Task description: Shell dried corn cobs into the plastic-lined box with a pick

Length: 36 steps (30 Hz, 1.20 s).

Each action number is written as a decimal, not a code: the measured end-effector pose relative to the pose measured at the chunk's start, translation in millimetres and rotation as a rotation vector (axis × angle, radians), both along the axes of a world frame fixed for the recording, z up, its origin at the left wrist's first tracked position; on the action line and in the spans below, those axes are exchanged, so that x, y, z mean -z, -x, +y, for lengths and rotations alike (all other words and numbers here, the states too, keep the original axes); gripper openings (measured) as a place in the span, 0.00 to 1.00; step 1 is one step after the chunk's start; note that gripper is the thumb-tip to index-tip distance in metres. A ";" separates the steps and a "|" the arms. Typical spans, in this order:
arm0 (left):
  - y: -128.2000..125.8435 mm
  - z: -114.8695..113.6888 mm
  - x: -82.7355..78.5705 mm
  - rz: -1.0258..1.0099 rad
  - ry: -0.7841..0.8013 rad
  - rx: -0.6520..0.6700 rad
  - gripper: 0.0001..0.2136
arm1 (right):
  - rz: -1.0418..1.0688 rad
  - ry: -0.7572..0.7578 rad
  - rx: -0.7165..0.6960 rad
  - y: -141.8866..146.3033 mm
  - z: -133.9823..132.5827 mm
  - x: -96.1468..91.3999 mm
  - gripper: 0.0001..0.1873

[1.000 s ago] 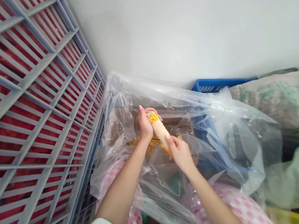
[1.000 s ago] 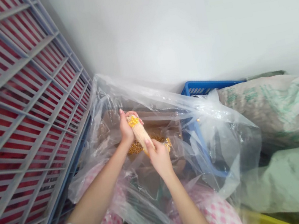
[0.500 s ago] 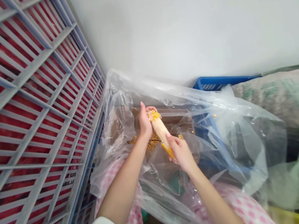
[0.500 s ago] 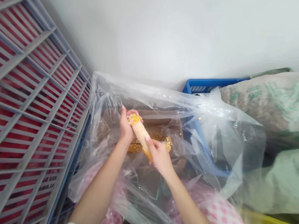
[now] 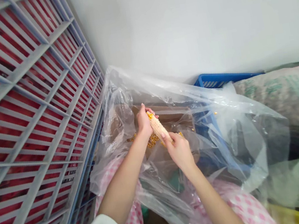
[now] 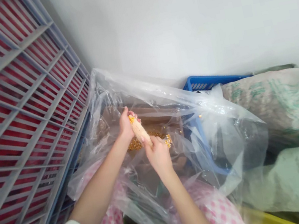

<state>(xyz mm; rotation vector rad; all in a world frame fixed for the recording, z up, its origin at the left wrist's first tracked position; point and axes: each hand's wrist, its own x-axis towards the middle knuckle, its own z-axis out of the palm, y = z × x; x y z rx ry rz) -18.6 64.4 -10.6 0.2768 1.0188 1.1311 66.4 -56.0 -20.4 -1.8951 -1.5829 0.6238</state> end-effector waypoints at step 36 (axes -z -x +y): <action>52.6 -7.5 -55.8 -0.542 -0.259 0.529 0.32 | 1.764 0.570 -0.163 -33.9 4.2 -25.2 0.25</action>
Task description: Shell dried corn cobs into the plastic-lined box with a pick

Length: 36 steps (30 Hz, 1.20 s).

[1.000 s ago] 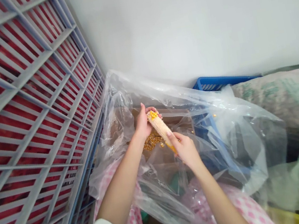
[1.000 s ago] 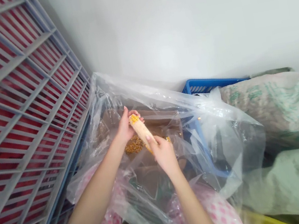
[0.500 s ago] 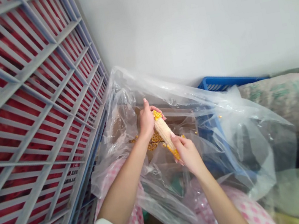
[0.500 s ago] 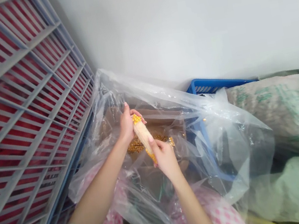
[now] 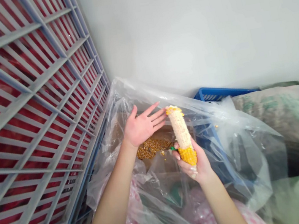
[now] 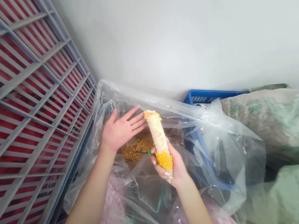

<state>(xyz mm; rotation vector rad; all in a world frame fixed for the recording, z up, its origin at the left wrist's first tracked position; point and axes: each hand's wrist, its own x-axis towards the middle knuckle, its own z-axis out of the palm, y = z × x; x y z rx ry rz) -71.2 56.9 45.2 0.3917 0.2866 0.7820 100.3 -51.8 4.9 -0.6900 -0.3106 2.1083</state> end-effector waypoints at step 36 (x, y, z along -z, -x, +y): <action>3.9 -5.9 -8.3 -0.050 -0.051 0.059 0.34 | -0.144 -0.029 0.080 -2.6 1.6 -15.8 0.27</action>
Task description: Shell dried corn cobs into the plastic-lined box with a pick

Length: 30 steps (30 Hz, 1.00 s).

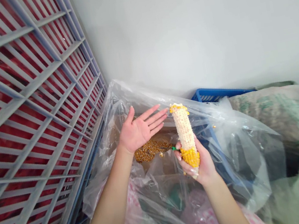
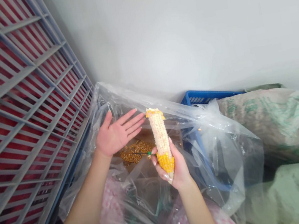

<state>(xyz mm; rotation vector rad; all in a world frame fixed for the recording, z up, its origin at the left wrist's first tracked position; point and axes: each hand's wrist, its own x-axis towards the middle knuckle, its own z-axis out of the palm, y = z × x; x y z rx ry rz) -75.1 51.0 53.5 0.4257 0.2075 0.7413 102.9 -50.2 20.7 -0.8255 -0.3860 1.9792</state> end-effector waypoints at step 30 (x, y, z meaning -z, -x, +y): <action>-28.1 2.4 16.4 0.486 0.158 -0.238 0.24 | -1.135 -0.225 0.107 20.0 -1.4 17.0 0.21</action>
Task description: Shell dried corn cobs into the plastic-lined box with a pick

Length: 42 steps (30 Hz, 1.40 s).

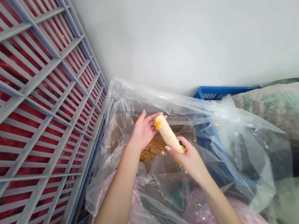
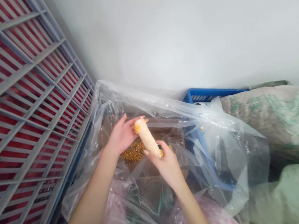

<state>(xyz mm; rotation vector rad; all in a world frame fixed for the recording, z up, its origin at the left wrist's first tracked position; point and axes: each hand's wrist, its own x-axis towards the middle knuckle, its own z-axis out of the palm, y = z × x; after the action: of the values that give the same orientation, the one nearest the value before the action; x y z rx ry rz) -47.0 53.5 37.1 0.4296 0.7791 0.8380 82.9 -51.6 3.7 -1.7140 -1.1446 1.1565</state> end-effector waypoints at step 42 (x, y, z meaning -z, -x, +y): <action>-42.9 -7.1 50.1 0.253 -0.103 -0.339 0.24 | -0.102 0.062 -0.113 17.8 -5.0 22.8 0.15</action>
<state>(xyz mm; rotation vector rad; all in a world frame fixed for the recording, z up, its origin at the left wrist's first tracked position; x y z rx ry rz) -4.1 46.3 -13.0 0.5091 1.0648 1.1583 65.1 -56.6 -19.2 -1.7926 -1.2943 1.1948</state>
